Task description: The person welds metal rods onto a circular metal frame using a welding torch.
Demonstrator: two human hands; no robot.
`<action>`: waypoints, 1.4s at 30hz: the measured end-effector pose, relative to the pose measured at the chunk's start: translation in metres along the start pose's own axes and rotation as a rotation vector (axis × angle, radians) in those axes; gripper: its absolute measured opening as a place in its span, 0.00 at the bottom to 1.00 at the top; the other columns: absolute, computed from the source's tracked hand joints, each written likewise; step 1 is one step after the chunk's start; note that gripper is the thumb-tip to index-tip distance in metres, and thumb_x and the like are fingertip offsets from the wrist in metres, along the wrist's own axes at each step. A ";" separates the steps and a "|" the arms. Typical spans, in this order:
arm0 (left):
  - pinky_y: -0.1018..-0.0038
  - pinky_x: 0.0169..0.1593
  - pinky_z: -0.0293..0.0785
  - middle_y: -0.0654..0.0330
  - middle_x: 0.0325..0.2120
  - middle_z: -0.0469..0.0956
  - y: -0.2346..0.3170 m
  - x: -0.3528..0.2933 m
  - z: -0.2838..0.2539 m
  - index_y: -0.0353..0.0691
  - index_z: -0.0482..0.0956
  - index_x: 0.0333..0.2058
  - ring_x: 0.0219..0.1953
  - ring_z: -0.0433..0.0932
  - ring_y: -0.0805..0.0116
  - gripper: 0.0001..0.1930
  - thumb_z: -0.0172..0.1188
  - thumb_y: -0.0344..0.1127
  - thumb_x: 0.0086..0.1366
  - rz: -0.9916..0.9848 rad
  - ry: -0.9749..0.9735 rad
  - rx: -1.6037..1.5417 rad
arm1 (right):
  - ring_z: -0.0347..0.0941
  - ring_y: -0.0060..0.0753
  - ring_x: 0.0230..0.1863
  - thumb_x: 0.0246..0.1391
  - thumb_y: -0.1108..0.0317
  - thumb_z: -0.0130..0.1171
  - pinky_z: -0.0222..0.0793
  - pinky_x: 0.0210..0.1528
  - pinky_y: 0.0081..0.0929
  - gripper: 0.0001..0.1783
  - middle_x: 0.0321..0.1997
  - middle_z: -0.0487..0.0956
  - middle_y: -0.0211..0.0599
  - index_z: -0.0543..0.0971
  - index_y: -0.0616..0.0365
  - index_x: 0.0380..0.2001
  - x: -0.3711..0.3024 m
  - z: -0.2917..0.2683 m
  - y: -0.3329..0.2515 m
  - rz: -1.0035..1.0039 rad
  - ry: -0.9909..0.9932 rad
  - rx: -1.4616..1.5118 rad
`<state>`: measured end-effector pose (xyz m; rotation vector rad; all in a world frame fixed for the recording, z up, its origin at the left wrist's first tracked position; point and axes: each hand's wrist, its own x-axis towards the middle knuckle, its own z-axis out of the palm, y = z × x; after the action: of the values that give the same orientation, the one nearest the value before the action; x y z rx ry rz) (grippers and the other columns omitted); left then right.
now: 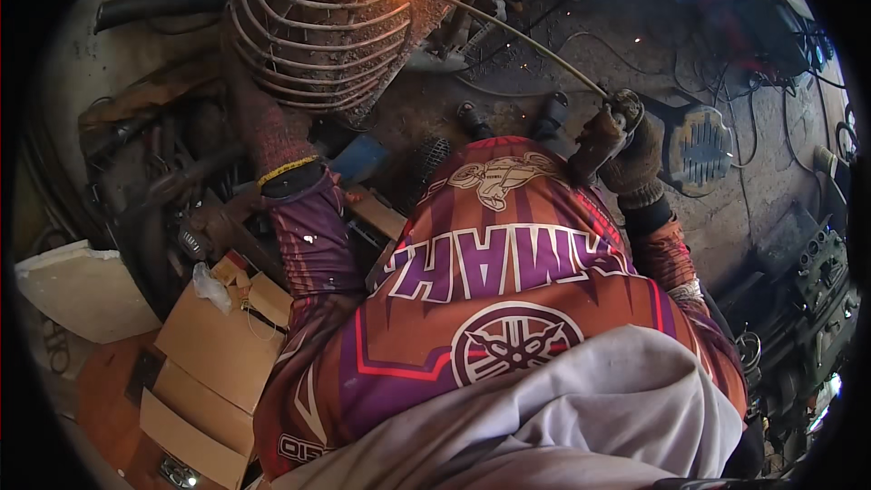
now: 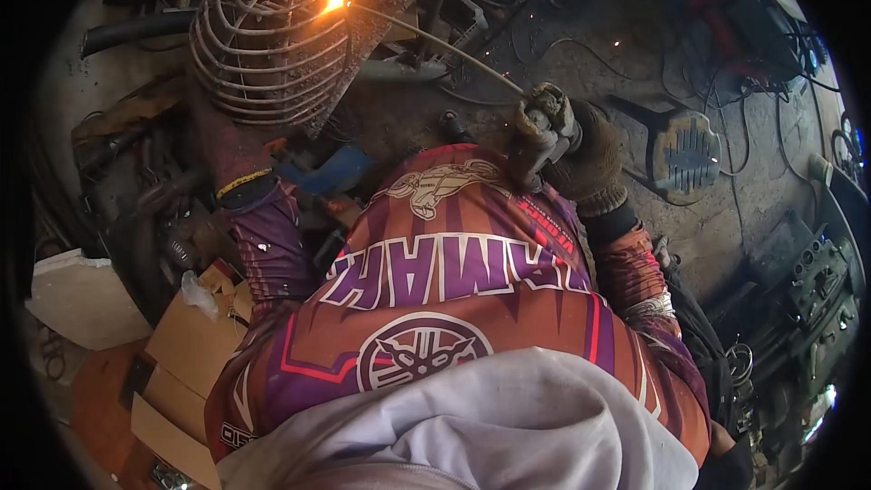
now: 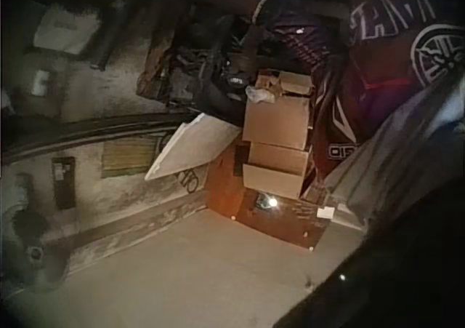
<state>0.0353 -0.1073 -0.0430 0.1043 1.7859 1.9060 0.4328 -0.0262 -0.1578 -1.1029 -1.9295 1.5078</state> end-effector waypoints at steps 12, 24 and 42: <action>0.58 0.59 0.71 0.55 0.63 0.64 0.000 0.002 0.001 0.40 0.63 0.63 0.60 0.69 0.55 0.35 0.52 0.60 0.66 -0.115 0.286 0.069 | 0.78 0.25 0.37 0.51 0.69 0.65 0.77 0.41 0.28 0.27 0.36 0.79 0.33 0.70 0.59 0.54 0.002 0.001 -0.010 -0.042 -0.011 -0.169; 0.59 0.60 0.69 0.55 0.62 0.66 0.000 0.003 0.001 0.39 0.64 0.63 0.58 0.71 0.57 0.35 0.53 0.59 0.66 -0.140 0.326 0.054 | 0.80 0.42 0.47 0.40 0.61 0.71 0.72 0.51 0.34 0.30 0.45 0.82 0.44 0.77 0.58 0.49 0.005 0.004 -0.030 0.018 0.062 -0.124; 0.58 0.60 0.70 0.53 0.60 0.67 -0.005 0.009 -0.006 0.40 0.63 0.63 0.58 0.72 0.56 0.35 0.57 0.56 0.65 -0.149 0.311 -0.052 | 0.80 0.39 0.47 0.41 0.61 0.71 0.73 0.50 0.34 0.30 0.45 0.82 0.44 0.77 0.60 0.49 0.007 0.005 -0.023 -0.054 0.075 -0.177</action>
<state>0.0270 -0.1095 -0.0510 -0.3522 1.8778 1.9394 0.4178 -0.0257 -0.1381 -1.1537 -2.0545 1.2690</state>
